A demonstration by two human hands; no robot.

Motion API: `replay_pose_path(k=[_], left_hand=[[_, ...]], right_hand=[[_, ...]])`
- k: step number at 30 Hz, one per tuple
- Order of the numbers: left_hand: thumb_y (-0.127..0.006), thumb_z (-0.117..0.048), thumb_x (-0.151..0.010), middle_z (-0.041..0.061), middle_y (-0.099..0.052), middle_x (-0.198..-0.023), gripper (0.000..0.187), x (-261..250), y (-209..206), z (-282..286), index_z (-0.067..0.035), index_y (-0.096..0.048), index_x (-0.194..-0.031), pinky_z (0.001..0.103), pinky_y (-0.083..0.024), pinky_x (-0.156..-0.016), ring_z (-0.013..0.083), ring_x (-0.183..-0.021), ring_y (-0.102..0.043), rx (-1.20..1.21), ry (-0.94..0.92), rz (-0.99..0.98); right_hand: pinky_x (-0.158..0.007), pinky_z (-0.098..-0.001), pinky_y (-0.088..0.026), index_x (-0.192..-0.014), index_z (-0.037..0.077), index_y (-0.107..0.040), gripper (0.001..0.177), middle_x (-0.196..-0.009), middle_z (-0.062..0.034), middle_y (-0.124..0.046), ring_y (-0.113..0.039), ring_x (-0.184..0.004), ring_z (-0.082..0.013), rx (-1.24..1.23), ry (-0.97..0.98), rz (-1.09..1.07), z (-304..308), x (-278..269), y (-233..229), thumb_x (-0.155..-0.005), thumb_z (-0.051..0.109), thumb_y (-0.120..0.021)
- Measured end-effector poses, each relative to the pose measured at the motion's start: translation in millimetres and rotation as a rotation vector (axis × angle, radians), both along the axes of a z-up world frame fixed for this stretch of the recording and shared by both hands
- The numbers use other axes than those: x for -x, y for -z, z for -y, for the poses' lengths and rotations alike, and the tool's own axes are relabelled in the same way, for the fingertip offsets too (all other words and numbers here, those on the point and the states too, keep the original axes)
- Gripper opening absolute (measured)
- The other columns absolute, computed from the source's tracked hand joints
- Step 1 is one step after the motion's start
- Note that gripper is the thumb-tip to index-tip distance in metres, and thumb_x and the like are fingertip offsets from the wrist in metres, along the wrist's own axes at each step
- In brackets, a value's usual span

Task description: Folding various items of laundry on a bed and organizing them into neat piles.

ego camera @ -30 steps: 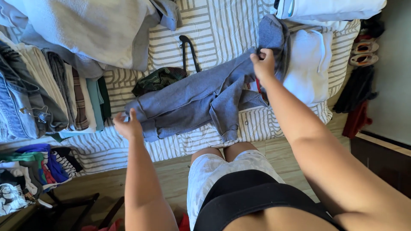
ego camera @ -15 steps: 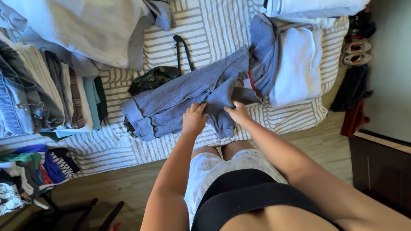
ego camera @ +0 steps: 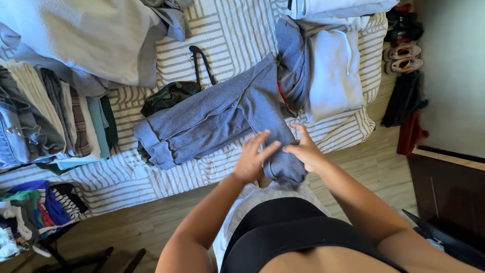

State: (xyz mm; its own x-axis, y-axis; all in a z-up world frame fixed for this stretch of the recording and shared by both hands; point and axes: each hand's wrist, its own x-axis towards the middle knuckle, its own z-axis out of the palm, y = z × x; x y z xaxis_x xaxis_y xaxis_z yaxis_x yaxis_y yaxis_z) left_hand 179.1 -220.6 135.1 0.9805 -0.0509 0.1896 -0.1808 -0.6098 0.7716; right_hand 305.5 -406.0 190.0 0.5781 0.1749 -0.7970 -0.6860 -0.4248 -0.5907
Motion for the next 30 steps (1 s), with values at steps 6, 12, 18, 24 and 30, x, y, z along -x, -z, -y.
replay_pose_path(k=[6,12,18,24,30], left_hand=[[-0.074,-0.016,-0.089,0.018,-0.041,-0.165,0.071,-5,-71,24,-0.021,-0.050,-0.155,0.044,-0.039,-0.123,0.0355,-0.146,-0.049,0.340,0.053,0.026],[-0.063,-0.024,-0.104,0.011,-0.058,-0.151,0.052,9,7,11,-0.014,-0.049,-0.153,0.038,-0.045,-0.120,0.0273,-0.137,-0.060,0.958,-0.304,-0.208],[-0.065,-0.028,-0.097,0.010,-0.063,-0.127,0.039,29,128,-98,-0.014,-0.056,-0.132,0.046,-0.045,-0.085,0.0263,-0.102,-0.059,1.837,-1.086,-0.439],[-0.076,-0.038,-0.089,-0.001,-0.064,-0.094,0.038,37,144,-162,-0.015,-0.059,-0.113,0.036,-0.053,-0.071,0.0156,-0.078,-0.063,1.635,-1.273,-0.634],[-0.081,-0.030,-0.097,0.001,-0.058,-0.091,0.032,43,160,-194,-0.009,-0.063,-0.112,0.032,-0.038,-0.061,0.0146,-0.073,-0.047,1.226,-1.367,-0.368]], right_hand=[[-0.078,-0.0307,-0.055,-0.148,0.013,-0.048,0.072,-0.098,-0.0099,-0.063,-0.062,-0.086,-0.0154,-0.298,-0.045,-0.079,-12,-28,-48,-0.083,-0.003,-0.072],[-0.088,-0.0360,-0.057,-0.143,0.005,-0.055,0.050,-0.114,-0.0137,-0.069,-0.070,-0.100,-0.0200,-0.614,-0.025,-0.243,-89,-64,-41,-0.101,0.033,-0.059],[-0.087,-0.0344,-0.058,-0.140,0.010,-0.057,0.048,-0.127,-0.0091,-0.068,-0.069,-0.107,-0.0189,-0.261,-0.452,-0.020,-134,-64,80,-0.098,0.032,-0.063],[-0.088,-0.0338,-0.061,-0.136,0.003,-0.057,0.057,-0.140,-0.0189,-0.053,-0.066,-0.115,-0.0284,0.086,-0.588,0.733,-105,-80,149,-0.086,0.025,-0.076],[-0.102,-0.0429,-0.048,-0.142,0.013,-0.054,0.077,-0.142,-0.0119,-0.054,-0.058,-0.125,-0.0349,0.459,-0.986,0.442,-121,-97,68,-0.076,0.038,-0.084]])
